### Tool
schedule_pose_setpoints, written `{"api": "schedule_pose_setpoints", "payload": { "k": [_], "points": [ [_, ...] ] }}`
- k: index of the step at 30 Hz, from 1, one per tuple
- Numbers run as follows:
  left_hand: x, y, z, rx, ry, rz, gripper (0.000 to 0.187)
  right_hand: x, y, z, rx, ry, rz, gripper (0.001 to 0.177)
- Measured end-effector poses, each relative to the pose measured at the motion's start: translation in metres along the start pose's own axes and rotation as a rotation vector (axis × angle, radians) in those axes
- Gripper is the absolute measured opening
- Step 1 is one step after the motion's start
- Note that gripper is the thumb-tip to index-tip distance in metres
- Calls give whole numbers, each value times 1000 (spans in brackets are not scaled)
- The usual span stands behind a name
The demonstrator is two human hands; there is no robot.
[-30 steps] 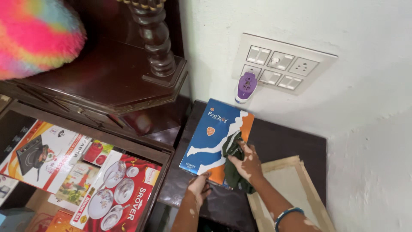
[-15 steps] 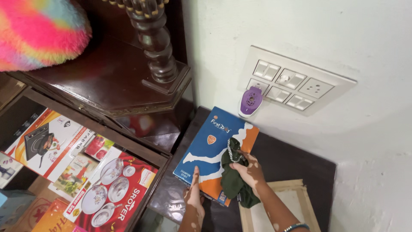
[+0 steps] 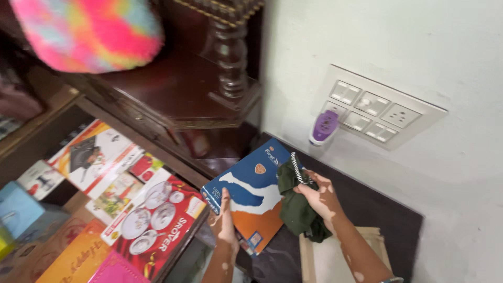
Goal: The person wipes several cardboard boxes with a green cloth, including an orange Happy Diwali box, a red LG box, and a pink Rishtey box. The person then wipes a wooden picture frame. The boxes are placed into a drawer.
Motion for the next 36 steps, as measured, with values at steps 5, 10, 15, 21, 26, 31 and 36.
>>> {"api": "schedule_pose_setpoints", "payload": {
  "k": [5, 10, 15, 21, 26, 31, 36],
  "points": [
    [-9, 55, -69, 25, 9, 0, 53, -16, -61, 16, -582, 143, -283, 50],
    [-22, 104, -112, -6, -41, 71, 51, -33, -105, 56, -699, 119, -256, 92],
    [-35, 148, -150, -97, -34, 288, 50, -61, -129, 111, -611, -24, -489, 114],
    [-56, 175, -202, -306, -84, 83, 54, -93, -146, 147, -620, 80, -782, 87],
    [-65, 198, -232, -245, -33, 243, 53, -133, -160, 191, -317, 72, -816, 67],
    [-59, 205, -268, -234, 13, 297, 55, -218, -176, 260, -367, -29, -848, 63],
    [-52, 198, -299, -366, 19, 313, 54, -320, -191, 304, -338, -188, -982, 63]
  ]
}}
Point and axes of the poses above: each hand's wrist, its own x-axis towards the middle knuckle, its own z-axis out of the palm, y = z × x, the point moved 6 cm from there along x, towards the middle knuckle, and after that the axes turned 6 degrees about z, right-handed, at the moved point
